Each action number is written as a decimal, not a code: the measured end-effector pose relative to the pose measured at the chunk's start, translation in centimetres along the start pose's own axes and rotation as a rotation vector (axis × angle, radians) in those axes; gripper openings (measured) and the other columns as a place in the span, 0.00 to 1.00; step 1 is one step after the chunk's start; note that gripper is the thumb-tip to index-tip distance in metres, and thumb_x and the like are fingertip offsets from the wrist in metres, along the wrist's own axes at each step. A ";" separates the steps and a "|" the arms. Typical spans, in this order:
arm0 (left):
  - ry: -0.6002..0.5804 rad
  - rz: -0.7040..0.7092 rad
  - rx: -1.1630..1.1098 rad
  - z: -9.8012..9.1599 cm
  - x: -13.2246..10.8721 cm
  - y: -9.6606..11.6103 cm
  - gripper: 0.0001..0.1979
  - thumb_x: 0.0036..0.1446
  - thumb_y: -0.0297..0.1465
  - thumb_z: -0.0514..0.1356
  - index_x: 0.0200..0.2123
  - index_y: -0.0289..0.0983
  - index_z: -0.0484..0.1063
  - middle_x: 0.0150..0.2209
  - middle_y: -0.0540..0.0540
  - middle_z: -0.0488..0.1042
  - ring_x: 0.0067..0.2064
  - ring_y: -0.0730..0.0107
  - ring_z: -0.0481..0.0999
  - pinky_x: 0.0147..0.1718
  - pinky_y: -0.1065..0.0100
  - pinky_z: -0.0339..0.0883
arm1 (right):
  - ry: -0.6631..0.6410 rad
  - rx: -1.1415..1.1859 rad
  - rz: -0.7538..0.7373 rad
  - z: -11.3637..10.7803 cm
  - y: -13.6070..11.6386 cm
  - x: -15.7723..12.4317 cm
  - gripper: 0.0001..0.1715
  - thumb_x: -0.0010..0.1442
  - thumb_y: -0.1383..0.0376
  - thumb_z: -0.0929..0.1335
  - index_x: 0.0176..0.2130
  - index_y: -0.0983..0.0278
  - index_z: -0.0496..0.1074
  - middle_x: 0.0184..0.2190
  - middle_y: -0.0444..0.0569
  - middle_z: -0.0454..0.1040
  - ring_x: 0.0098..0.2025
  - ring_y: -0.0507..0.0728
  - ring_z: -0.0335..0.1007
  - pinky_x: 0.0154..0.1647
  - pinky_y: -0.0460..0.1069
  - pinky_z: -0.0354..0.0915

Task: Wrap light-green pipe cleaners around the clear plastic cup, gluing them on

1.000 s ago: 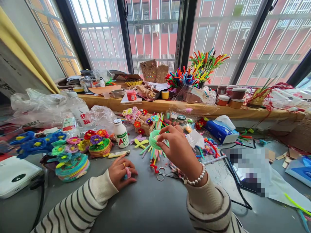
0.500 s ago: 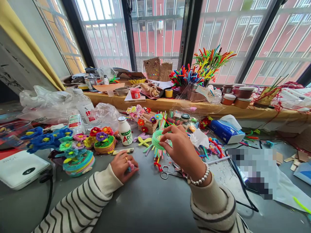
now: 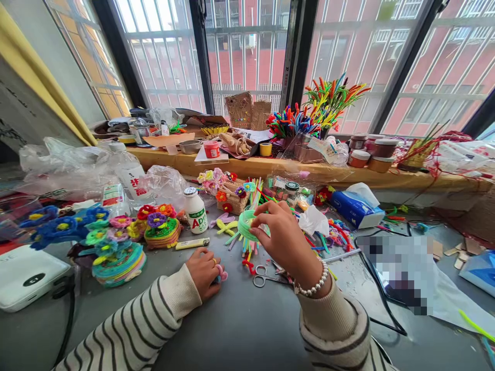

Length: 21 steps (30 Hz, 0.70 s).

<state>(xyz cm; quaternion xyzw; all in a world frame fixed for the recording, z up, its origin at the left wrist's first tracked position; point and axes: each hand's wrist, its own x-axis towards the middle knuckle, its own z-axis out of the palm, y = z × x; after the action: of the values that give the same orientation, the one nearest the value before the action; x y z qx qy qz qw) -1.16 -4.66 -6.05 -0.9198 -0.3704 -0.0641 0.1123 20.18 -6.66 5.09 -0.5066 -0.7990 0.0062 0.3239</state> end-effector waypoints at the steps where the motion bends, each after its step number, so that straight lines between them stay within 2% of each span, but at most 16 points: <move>1: -0.005 0.003 -0.006 0.0 0.0 0.0 0.05 0.40 0.31 0.58 0.23 0.35 0.71 0.25 0.45 0.73 0.32 0.63 0.69 0.40 0.57 0.56 | 0.000 -0.001 0.003 0.0 0.0 0.0 0.04 0.52 0.67 0.67 0.27 0.63 0.73 0.36 0.48 0.70 0.38 0.57 0.61 0.40 0.54 0.59; 7: 0.004 -0.044 -0.048 0.1 -0.2 -0.3 0.07 0.44 0.30 0.54 0.25 0.35 0.71 0.27 0.45 0.74 0.32 0.65 0.70 0.44 0.58 0.54 | -0.009 0.011 -0.024 0.3 0.2 0.1 0.05 0.52 0.66 0.67 0.28 0.64 0.73 0.37 0.49 0.70 0.40 0.57 0.61 0.43 0.54 0.58; 12: 0.038 -0.120 -0.135 0.5 -0.2 0.0 0.12 0.46 0.37 0.53 0.27 0.35 0.70 0.29 0.42 0.75 0.33 0.62 0.70 0.43 0.55 0.54 | -0.010 0.024 -0.037 0.5 0.2 0.1 0.06 0.53 0.65 0.67 0.28 0.63 0.73 0.36 0.49 0.70 0.40 0.57 0.61 0.43 0.54 0.58; 17: 0.080 -0.145 -0.246 1.2 0.1 0.0 0.07 0.42 0.32 0.53 0.22 0.35 0.68 0.25 0.42 0.74 0.30 0.62 0.70 0.43 0.52 0.55 | 0.007 0.017 -0.036 0.6 0.3 0.2 0.06 0.53 0.65 0.66 0.28 0.63 0.73 0.36 0.49 0.70 0.40 0.57 0.61 0.43 0.55 0.57; 19: 0.099 -0.146 -0.260 0.9 0.0 -0.2 0.05 0.41 0.30 0.54 0.21 0.35 0.68 0.25 0.43 0.73 0.29 0.63 0.70 0.43 0.52 0.55 | 0.000 0.018 -0.032 0.8 0.4 0.2 0.06 0.53 0.66 0.66 0.28 0.63 0.73 0.36 0.49 0.70 0.40 0.57 0.61 0.44 0.55 0.57; 21: 0.180 -0.172 -0.356 0.2 -0.2 -0.4 0.03 0.41 0.30 0.55 0.21 0.36 0.67 0.23 0.46 0.72 0.28 0.66 0.70 0.45 0.53 0.54 | -0.012 0.031 -0.024 0.9 0.5 0.2 0.05 0.52 0.66 0.67 0.27 0.63 0.74 0.37 0.49 0.70 0.40 0.57 0.61 0.43 0.55 0.58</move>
<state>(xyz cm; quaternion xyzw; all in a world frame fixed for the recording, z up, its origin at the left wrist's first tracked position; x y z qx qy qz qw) -1.59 -4.47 -6.22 -0.8808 -0.4187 -0.2199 -0.0251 20.03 -5.95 4.33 -0.4919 -0.8068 0.0176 0.3268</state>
